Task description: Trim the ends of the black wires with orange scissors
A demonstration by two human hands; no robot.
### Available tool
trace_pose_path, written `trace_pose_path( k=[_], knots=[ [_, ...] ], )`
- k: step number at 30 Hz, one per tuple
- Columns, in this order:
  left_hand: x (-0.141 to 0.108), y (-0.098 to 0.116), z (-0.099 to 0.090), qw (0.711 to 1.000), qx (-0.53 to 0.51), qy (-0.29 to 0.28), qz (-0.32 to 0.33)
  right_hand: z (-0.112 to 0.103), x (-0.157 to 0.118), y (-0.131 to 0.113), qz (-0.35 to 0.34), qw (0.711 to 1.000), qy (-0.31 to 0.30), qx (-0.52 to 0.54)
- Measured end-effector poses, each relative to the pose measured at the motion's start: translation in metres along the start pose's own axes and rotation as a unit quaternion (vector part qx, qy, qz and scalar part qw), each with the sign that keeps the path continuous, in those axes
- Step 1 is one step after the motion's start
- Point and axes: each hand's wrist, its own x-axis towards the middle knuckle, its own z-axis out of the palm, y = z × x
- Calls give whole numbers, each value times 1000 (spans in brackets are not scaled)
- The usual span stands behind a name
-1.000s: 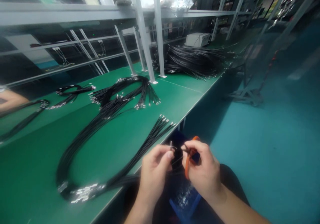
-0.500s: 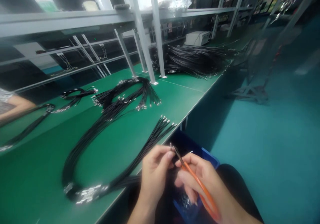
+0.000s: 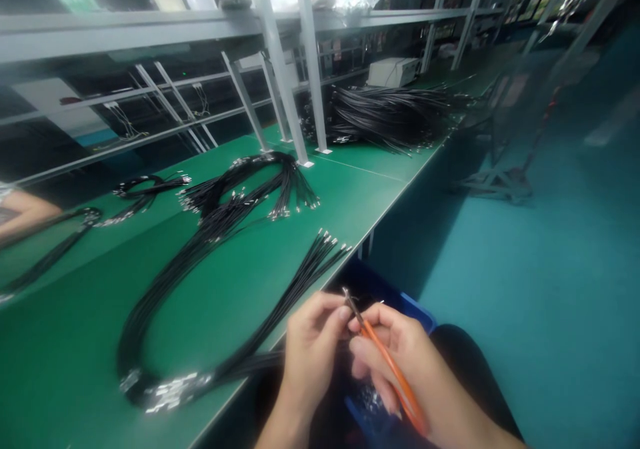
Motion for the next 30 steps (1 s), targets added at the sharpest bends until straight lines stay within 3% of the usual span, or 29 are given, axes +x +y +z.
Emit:
trace_pose_path(
  k=[5,10,15,24,30],
  knots=[
    [0,-3,-1,999,34,-3,16,-4,-3,3,1,1000,-21,4],
    [0,-4,0,999,39,21,13,-8,-9,1,1,1000,17,-23],
    [-1,-8,1,997,60,29,35,-9,-8,-1,25,998,-18,-61],
    [-2,-11,2,996,77,22,31,-8,-1,3,11,997,23,-74],
    [-1,-12,3,993,106,24,41,-5,-4,0,36,992,42,-109]
  ],
)
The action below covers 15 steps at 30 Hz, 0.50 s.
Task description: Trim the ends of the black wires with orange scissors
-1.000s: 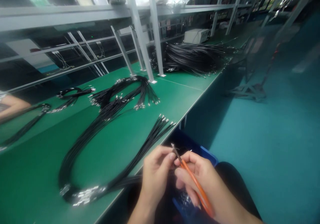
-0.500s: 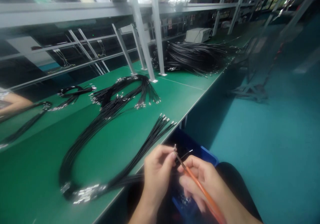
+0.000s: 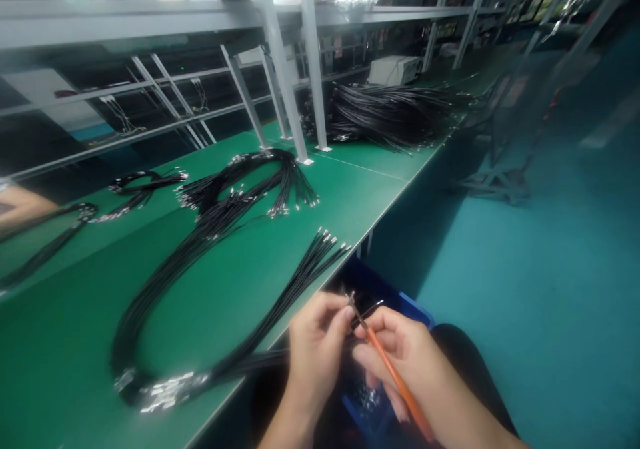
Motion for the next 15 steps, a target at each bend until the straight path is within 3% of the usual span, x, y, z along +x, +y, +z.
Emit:
trace_pose_path(
  k=[4,10,15],
  knots=[
    [1,2,0,996,69,14,46,-2,-3,1,-16,1000,2,4],
    [-1,5,5,970,182,33,157,-6,5,5,-173,963,203,43],
    [-3,8,9,957,227,25,181,-3,15,-5,-217,952,178,124]
  ],
)
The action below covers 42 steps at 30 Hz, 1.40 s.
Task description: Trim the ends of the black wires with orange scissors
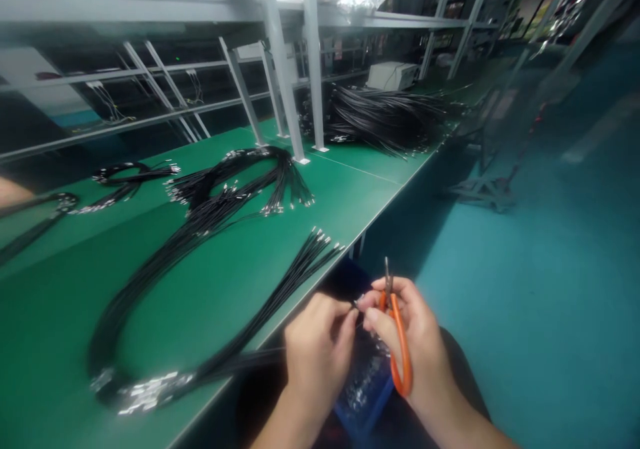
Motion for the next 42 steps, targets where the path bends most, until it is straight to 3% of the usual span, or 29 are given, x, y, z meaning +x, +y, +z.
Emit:
trace_pose_path(
  k=[5,10,16,18,19,22,24,28,36,42],
  knots=[
    [-1,4,2,997,68,12,36,5,4,-8,20,1000,-8,-1],
    [-5,6,4,992,110,21,57,10,5,-7,28,999,25,-18],
    [0,0,-1,1000,22,9,-10,-1,1,-7,-5,998,-7,-58],
    [4,-1,-6,999,-19,5,-46,-11,1,-13,16,995,-70,-76],
    [5,-2,-8,997,-38,1,-62,-17,2,-16,49,988,-129,-72],
    [9,-2,-15,990,-101,-20,-93,-31,8,-22,170,935,-311,-16],
    [10,-2,-18,985,-137,-26,-103,-35,14,-19,205,910,-360,23],
    [10,-1,-19,979,-169,-32,-107,-34,23,-8,217,896,-383,62],
    [7,-1,-21,979,-176,-39,-93,-32,24,-4,227,896,-376,69],
    [8,-7,-16,980,-164,-43,-102,-34,16,-9,244,899,-359,-59]
  ],
)
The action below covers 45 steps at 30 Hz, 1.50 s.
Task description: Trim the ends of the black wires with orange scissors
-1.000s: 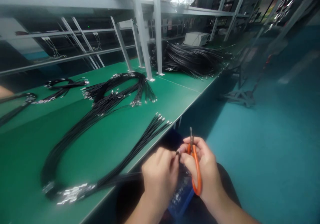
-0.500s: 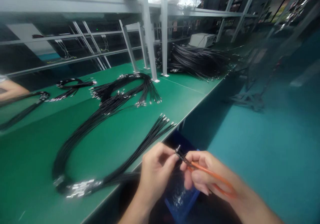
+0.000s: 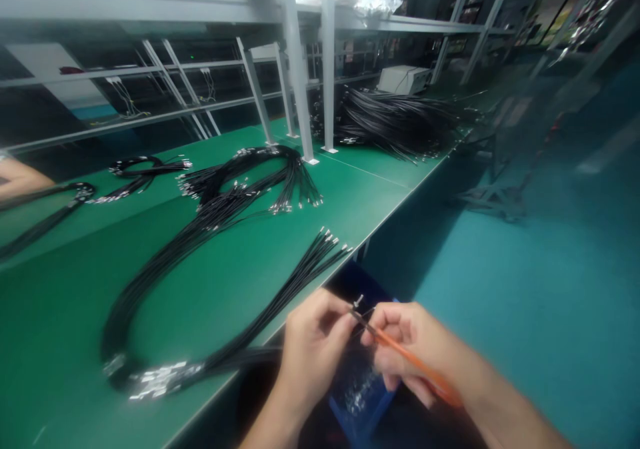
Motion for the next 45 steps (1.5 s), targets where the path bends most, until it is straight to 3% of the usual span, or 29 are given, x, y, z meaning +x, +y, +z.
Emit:
trace_pose_path(
  k=[2,4,7,9,11,13,14,16,18,22,25,27,29,31,34,36,39,42,45],
  knots=[
    [-2,-5,10,1000,23,-8,-16,5,-6,-3,-2,996,67,-56],
    [-8,-10,24,997,60,-48,-26,8,-9,-6,-73,969,194,-135],
    [-21,-13,40,976,124,-178,15,8,0,-5,-172,864,354,-315],
    [-24,-13,39,957,149,-245,44,5,14,3,-148,808,360,-442],
    [-19,-14,26,953,208,-219,25,2,30,14,-96,776,318,-537],
    [-7,-18,7,940,321,-108,-35,-1,43,27,-63,760,280,-583],
    [-1,-22,-3,920,382,-47,-68,-3,47,34,-56,757,269,-592],
    [11,-30,-19,890,442,22,-108,-4,52,47,-48,755,256,-602],
    [18,-39,-29,882,453,34,-124,-6,52,58,-38,753,241,-611],
    [18,-50,-39,894,430,10,-128,-9,47,67,-42,750,245,-613],
    [18,-54,-49,911,387,5,-139,-10,42,58,-70,735,307,-600],
    [19,-51,-54,924,354,13,-147,-9,37,47,-129,736,360,-559],
    [20,-43,-55,937,320,15,-142,-5,32,35,-192,772,392,-462],
    [22,-27,-48,957,267,-1,-115,1,29,23,-220,839,385,-315],
    [22,1,-24,989,133,-56,-44,8,26,13,-184,927,317,-77],
    [20,16,-7,994,79,-80,9,11,26,12,-163,945,281,46],
    [16,24,10,995,72,-64,39,14,24,14,-187,928,281,155],
    [11,19,16,998,46,-49,3,18,20,14,-249,896,309,198],
    [8,14,16,998,15,-51,-35,21,19,13,-276,884,320,199]
  ],
)
